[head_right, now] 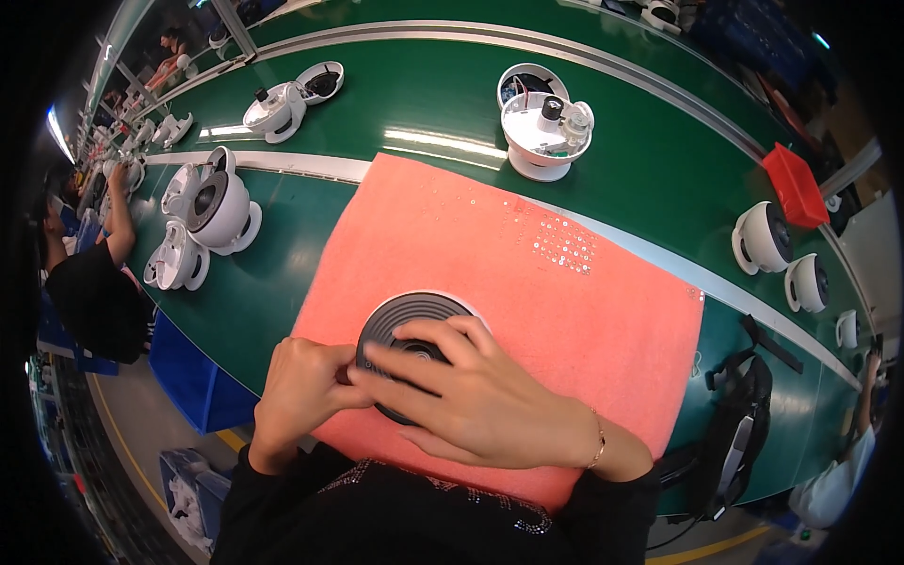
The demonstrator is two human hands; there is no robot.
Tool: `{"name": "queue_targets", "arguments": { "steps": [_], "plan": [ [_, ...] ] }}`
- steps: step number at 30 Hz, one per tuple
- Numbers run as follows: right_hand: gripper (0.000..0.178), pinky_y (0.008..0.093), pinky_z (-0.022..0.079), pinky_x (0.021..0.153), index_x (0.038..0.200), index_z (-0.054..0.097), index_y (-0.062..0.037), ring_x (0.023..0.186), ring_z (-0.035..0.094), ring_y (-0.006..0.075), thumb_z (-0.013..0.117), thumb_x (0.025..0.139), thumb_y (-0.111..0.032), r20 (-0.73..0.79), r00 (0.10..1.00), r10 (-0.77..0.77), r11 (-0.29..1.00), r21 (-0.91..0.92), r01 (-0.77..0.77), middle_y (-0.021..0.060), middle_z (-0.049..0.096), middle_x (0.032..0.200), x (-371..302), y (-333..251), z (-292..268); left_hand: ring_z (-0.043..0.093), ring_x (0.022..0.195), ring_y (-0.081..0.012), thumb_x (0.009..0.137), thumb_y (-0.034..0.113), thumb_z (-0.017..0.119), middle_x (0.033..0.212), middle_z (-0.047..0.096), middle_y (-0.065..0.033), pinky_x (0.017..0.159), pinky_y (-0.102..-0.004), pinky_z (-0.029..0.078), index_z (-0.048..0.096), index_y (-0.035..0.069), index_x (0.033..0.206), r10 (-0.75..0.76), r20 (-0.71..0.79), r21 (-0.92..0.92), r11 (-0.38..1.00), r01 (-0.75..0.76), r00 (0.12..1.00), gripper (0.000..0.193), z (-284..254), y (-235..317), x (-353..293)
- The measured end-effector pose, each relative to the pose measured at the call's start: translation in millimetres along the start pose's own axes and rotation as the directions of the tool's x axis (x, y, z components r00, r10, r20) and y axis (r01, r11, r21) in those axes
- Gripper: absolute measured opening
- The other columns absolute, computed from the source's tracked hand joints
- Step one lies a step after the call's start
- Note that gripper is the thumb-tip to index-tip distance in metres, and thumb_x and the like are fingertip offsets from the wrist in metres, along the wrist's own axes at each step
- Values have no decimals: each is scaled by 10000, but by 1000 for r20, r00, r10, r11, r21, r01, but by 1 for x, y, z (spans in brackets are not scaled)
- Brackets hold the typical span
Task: The recorder is assembling dome-style security cameras on a production line, fitting the housing components together by hand.
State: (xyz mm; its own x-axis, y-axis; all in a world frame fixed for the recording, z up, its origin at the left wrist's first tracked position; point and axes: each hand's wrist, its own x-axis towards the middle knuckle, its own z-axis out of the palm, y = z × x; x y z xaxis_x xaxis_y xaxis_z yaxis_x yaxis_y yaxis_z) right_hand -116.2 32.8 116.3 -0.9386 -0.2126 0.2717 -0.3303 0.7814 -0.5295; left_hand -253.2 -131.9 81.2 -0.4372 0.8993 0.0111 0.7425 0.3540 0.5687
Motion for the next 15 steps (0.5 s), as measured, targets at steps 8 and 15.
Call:
{"name": "queue_targets", "arguments": {
  "steps": [8, 15],
  "plan": [
    [487, 409, 345, 894, 1187, 519, -77, 1129, 422, 276, 638, 722, -156, 96, 995, 1, 994, -110, 9, 85, 504, 1190, -3, 2, -3, 530, 378, -228, 664, 504, 690, 417, 509, -71, 395, -312, 406, 594, 41, 532, -39, -27, 40, 998, 40, 999, 491, 3, -1, -1],
    [477, 391, 429, 816, 1137, 507, -16, 971, 538, 343, 586, 809, -353, -424, 840, 339, 921, -32, -387, 209, 554, 1080, 5, 36, 10, 527, 377, -229, 656, 490, 694, 405, 502, -64, 406, -294, 406, 602, 38, 525, -87, 44, 70, 994, 84, 995, 479, -3, -3, 4]
  ]
}}
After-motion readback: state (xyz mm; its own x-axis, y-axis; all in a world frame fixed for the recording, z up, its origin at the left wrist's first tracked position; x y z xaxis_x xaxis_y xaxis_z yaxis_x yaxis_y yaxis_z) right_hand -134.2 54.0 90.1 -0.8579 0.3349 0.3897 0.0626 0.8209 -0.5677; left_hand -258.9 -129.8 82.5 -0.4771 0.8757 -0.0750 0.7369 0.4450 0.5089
